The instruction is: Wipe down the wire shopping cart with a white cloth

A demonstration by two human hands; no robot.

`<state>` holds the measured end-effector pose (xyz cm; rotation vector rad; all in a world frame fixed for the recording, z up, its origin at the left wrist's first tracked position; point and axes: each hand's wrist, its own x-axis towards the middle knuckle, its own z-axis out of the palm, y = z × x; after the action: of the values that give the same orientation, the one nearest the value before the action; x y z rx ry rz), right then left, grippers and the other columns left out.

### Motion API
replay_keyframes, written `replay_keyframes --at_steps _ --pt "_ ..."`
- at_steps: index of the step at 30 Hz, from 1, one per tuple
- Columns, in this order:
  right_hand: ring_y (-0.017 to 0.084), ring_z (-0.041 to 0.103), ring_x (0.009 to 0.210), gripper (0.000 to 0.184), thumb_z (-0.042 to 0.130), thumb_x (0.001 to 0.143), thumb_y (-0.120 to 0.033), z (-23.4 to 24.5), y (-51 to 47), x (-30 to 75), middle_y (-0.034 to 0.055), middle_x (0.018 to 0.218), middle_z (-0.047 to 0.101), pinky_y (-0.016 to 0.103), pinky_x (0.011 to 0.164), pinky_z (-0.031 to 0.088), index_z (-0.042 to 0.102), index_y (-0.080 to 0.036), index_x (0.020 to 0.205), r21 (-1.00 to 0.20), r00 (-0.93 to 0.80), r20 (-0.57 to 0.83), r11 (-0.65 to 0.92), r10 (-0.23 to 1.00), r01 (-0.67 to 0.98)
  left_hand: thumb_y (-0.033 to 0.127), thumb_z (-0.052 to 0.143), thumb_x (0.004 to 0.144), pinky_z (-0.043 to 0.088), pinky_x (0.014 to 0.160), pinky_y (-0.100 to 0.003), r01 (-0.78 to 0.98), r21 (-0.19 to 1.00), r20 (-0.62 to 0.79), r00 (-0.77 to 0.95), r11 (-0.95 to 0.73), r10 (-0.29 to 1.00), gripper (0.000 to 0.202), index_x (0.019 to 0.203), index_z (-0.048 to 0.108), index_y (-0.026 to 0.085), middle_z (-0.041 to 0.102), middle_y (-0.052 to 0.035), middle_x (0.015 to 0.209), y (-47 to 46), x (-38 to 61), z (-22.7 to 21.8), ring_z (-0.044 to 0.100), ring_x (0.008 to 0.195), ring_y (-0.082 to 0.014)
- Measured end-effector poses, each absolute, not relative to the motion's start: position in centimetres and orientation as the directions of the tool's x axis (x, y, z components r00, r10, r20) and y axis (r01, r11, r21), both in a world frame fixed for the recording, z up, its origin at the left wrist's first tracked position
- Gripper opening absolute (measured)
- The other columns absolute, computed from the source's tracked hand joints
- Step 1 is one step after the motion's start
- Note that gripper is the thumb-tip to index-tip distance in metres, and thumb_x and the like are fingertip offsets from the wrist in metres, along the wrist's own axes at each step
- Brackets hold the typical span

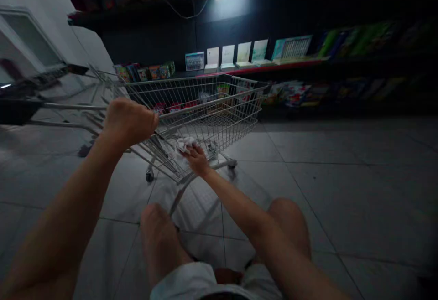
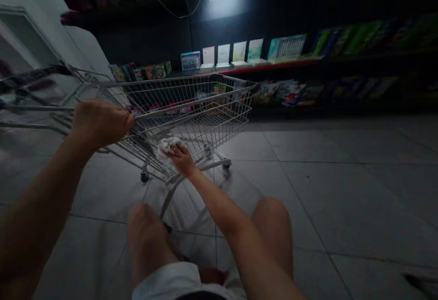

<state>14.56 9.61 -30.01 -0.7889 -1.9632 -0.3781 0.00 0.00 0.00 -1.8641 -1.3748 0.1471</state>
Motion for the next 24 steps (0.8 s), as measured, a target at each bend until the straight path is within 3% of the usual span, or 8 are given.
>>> replay_keyframes --at_steps 3,6,9,12,17,21,24 --pt "0.023 0.055 0.108 0.042 0.056 0.085 -0.013 -28.2 8.6 14.6 0.0106 0.116 0.058 0.037 0.097 0.05 0.066 -0.026 0.125 -0.114 -0.316 0.861 0.757 0.398 0.643 0.039 0.023 0.096 0.045 0.071 -0.045 0.805 -0.58 0.368 0.397 -0.126 0.841 0.062 0.086 0.075 0.007 0.072 -0.0219 0.078 0.4 -0.7 -0.3 0.067 0.079 -0.0325" --pt "0.025 0.049 0.119 0.047 0.056 0.087 -0.021 -25.6 8.7 14.1 0.0132 0.124 0.051 0.039 0.105 0.045 0.058 -0.023 0.134 -0.137 -0.301 0.866 0.768 0.4 0.626 0.04 0.024 0.096 0.046 0.076 -0.045 0.829 -0.533 0.382 0.413 -0.168 0.827 0.059 0.085 0.074 0.01 0.072 -0.0195 0.079 0.3 -1.1 -0.3 0.066 0.082 -0.0305" --pt "0.025 0.046 0.123 0.047 0.055 0.089 -0.022 -24.7 9.6 13.9 0.0126 0.128 0.049 0.043 0.111 0.04 0.055 -0.024 0.136 -0.136 -0.309 0.86 0.766 0.406 0.629 0.04 0.023 0.095 0.046 0.074 -0.044 0.798 -0.582 0.36 0.424 -0.155 0.831 0.06 0.082 0.074 0.011 0.072 -0.0182 0.078 -0.4 -1.1 0.0 0.067 0.08 -0.03" --pt "0.024 0.051 0.113 0.041 0.056 0.085 -0.015 -27.4 10.0 14.5 0.012 0.12 0.054 0.044 0.104 0.045 0.063 -0.024 0.124 -0.145 -0.36 0.817 0.766 0.45 0.627 0.039 0.02 0.096 0.046 0.073 -0.043 0.761 -0.634 0.322 0.423 -0.139 0.847 0.062 0.082 0.074 0.011 0.073 -0.0177 0.079 -1.2 -1.3 0.3 0.068 0.08 -0.0298" --pt "0.025 0.054 0.106 0.027 0.057 0.081 -0.012 -33.7 9.1 16.5 0.0139 0.112 0.059 0.045 0.097 0.05 0.071 -0.018 0.104 -0.214 -0.403 0.718 0.73 0.568 0.649 0.043 0.016 0.096 0.045 0.077 -0.044 0.782 -0.619 0.326 0.341 -0.073 0.882 0.067 0.087 0.075 0.014 0.074 -0.0158 0.089 -1.8 -2.7 0.4 0.068 0.088 -0.0311" --pt "0.022 0.054 0.115 0.031 0.054 0.083 -0.007 -35.1 7.8 18.0 0.0145 0.119 0.059 0.043 0.107 0.045 0.069 -0.014 0.109 -0.159 -0.576 0.593 0.783 0.563 0.601 0.059 0.021 0.093 0.045 0.079 -0.043 0.799 -0.601 0.297 0.183 0.034 0.937 0.068 0.091 0.075 0.018 0.073 -0.0139 0.089 -1.6 -3.4 0.7 0.067 0.089 -0.0313" --pt "0.02 0.052 0.121 0.034 0.05 0.087 -0.006 -34.7 6.7 18.6 0.0148 0.125 0.057 0.044 0.112 0.04 0.065 -0.014 0.118 -0.113 -0.647 0.523 0.797 0.555 0.593 0.07 0.018 0.09 0.047 0.079 -0.044 0.827 -0.554 0.236 0.046 0.095 0.971 0.079 0.094 0.074 0.014 0.072 -0.0166 0.091 -0.9 -2.4 1.1 0.066 0.091 -0.0334"
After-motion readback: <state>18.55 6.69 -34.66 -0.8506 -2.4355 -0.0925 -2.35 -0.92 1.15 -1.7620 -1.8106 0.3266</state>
